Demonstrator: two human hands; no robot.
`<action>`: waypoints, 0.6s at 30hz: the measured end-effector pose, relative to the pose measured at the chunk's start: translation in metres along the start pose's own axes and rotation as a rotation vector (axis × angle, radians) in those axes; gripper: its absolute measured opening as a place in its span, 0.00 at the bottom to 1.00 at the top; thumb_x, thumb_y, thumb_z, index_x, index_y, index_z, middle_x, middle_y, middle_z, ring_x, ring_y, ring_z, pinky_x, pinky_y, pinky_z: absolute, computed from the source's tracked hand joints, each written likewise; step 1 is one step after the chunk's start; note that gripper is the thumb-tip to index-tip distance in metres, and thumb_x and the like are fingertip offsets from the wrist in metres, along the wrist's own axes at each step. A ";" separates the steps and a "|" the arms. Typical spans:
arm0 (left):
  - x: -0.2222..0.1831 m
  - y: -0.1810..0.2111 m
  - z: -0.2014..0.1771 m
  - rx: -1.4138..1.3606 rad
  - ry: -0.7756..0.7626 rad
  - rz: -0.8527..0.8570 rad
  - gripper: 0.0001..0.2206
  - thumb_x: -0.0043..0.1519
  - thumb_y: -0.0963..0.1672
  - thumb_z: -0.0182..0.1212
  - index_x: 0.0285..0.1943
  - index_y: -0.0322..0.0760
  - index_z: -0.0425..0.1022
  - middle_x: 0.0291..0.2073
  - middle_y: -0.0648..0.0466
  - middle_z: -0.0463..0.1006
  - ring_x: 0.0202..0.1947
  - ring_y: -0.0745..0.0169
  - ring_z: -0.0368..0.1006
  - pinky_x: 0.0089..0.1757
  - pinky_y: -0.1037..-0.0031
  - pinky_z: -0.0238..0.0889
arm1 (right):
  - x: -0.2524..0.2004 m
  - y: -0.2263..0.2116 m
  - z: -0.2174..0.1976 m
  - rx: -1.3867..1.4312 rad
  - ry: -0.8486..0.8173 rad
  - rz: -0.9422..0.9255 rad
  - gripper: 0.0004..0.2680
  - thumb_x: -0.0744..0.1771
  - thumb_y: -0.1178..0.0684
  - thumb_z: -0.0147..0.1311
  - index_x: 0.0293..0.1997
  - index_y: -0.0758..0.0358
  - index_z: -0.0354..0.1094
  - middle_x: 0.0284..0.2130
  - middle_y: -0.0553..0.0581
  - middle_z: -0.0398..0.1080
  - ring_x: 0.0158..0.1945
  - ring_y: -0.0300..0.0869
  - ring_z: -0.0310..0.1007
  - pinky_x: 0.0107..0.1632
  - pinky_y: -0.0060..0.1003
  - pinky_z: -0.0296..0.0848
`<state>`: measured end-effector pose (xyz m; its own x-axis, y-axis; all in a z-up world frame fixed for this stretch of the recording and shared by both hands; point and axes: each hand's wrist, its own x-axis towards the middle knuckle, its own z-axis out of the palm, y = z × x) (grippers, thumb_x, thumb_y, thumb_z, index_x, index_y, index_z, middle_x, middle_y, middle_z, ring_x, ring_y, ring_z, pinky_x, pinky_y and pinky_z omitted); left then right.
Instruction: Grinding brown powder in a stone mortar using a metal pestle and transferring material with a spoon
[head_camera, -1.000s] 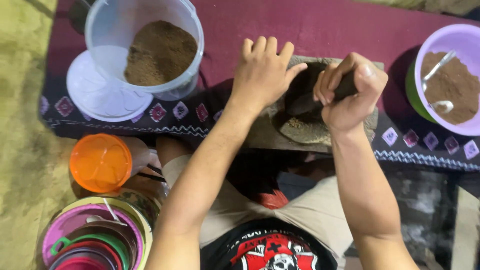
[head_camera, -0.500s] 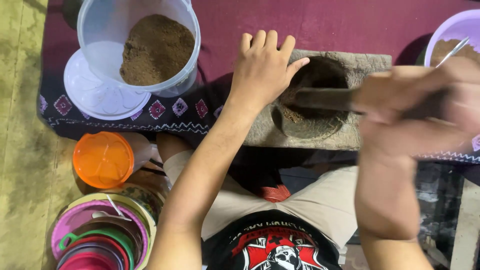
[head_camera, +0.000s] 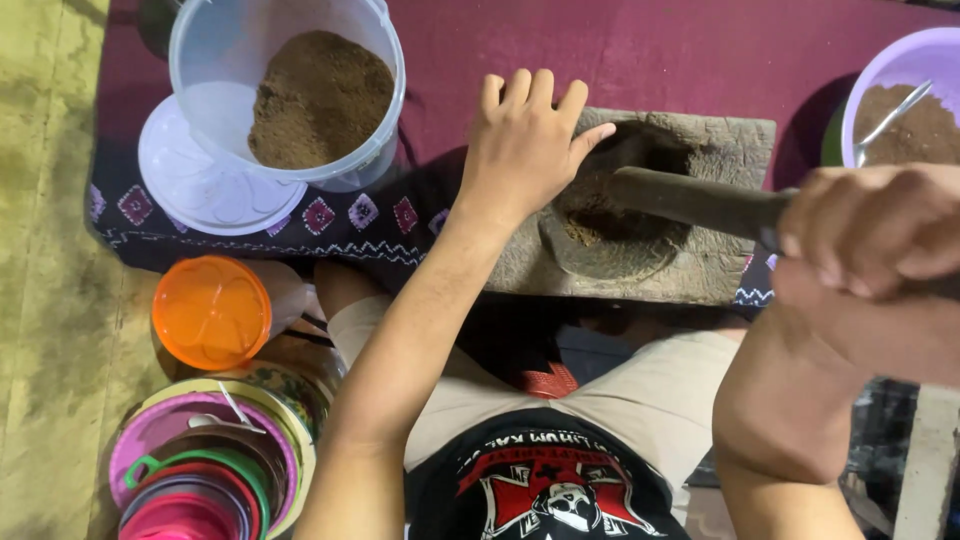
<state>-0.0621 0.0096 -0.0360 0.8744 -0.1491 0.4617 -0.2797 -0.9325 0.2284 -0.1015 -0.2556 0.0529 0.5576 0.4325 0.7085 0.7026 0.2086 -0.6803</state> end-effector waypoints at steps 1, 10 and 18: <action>-0.001 0.001 0.000 0.002 -0.005 -0.003 0.21 0.66 0.59 0.55 0.44 0.42 0.76 0.29 0.54 0.74 0.29 0.60 0.67 0.45 0.58 0.61 | -0.006 0.006 -0.012 0.001 -0.060 -0.042 0.26 0.57 0.71 0.49 0.55 0.40 0.56 0.27 0.34 0.56 0.27 0.24 0.57 0.34 0.23 0.65; 0.001 -0.003 0.002 0.013 0.005 -0.015 0.23 0.66 0.59 0.54 0.46 0.41 0.77 0.30 0.52 0.76 0.29 0.59 0.67 0.45 0.58 0.59 | 0.033 0.062 0.078 0.226 0.375 0.320 0.15 0.69 0.38 0.38 0.25 0.53 0.52 0.11 0.46 0.48 0.11 0.34 0.44 0.17 0.31 0.52; -0.001 0.000 0.003 -0.029 -0.002 -0.003 0.22 0.67 0.59 0.53 0.45 0.41 0.77 0.29 0.53 0.74 0.29 0.59 0.66 0.46 0.57 0.59 | 0.014 0.002 0.018 0.017 0.046 -0.014 0.22 0.58 0.73 0.51 0.47 0.48 0.54 0.24 0.40 0.57 0.23 0.28 0.57 0.31 0.28 0.67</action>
<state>-0.0620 0.0089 -0.0396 0.8762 -0.1468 0.4591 -0.2880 -0.9232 0.2545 -0.1003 -0.2336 0.0587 0.5677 0.3891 0.7255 0.7032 0.2289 -0.6731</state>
